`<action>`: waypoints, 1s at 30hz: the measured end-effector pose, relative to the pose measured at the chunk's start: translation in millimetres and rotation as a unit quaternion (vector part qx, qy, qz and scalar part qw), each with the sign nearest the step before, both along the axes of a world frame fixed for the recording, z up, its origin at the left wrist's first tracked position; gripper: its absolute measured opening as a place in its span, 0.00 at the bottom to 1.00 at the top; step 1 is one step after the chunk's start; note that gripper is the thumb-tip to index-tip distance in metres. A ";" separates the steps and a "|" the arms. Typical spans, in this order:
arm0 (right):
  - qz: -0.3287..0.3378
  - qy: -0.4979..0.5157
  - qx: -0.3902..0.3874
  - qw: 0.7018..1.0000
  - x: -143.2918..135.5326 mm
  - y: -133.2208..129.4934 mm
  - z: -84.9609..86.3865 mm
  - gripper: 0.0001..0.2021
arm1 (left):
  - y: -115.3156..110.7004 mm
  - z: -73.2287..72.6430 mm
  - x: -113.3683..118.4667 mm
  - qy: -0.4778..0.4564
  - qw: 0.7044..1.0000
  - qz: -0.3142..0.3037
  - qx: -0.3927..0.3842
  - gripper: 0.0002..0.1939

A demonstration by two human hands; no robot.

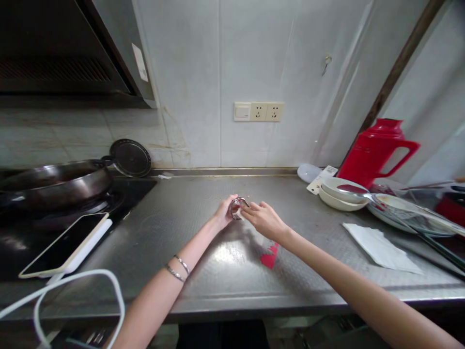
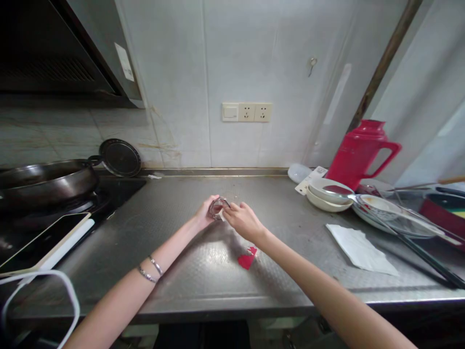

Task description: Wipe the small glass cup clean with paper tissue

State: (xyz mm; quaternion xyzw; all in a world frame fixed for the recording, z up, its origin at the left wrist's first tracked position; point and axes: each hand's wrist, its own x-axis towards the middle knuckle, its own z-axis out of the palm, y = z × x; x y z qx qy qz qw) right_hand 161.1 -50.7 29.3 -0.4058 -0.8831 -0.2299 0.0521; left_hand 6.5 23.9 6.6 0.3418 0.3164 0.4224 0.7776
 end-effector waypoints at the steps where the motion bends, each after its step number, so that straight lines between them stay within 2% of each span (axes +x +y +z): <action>1: -0.013 0.027 -0.012 0.999 -4.0 -2.5 -4.3 0.13 | -1.0 -0.1 1.5 -0.007 1.000 0.010 0.005 0.11; 4: -0.053 0.131 -0.058 0.988 -20.5 -9.1 -15.1 0.14 | -4.8 -1.2 5.7 -0.031 0.999 0.032 0.023 0.11; 7: -0.123 0.220 -0.090 0.963 -38.2 -12.7 -21.0 0.12 | -8.4 -2.1 7.3 -0.054 0.996 0.051 0.044 0.12; 11: -0.178 0.229 -0.092 0.953 -47.4 -12.6 -21.6 0.10 | -9.6 -2.5 5.0 -0.065 0.996 0.045 0.052 0.12; 14: -0.154 0.173 -0.080 0.970 -40.9 -12.1 -18.6 0.11 | -7.0 0.3 -0.3 -0.091 0.994 0.005 0.058 0.13; 18: -0.084 0.075 -0.052 0.992 -24.8 -12.1 -9.9 0.11 | 0.3 9.1 -13.5 -0.108 0.990 -0.077 0.051 0.16; 22: 0.001 -0.034 -0.037 0.999 -10.3 -6.7 3.7 0.10 | 8.1 10.3 -22.4 -0.008 0.993 -0.113 -0.022 0.21; 24: 0.040 -0.066 -0.029 0.997 -5.4 -2.0 9.9 0.10 | 10.4 5.9 -21.5 0.029 0.990 -0.120 -0.062 0.20; 26: 0.061 -0.076 -0.023 0.995 -2.5 2.4 14.7 0.10 | 11.2 1.2 -18.0 0.028 0.988 -0.131 -0.074 0.19; 30: 0.035 -0.058 -0.028 0.997 -3.0 5.5 18.7 0.09 | 9.7 -1.8 -11.2 -0.003 0.994 -0.099 -0.048 0.15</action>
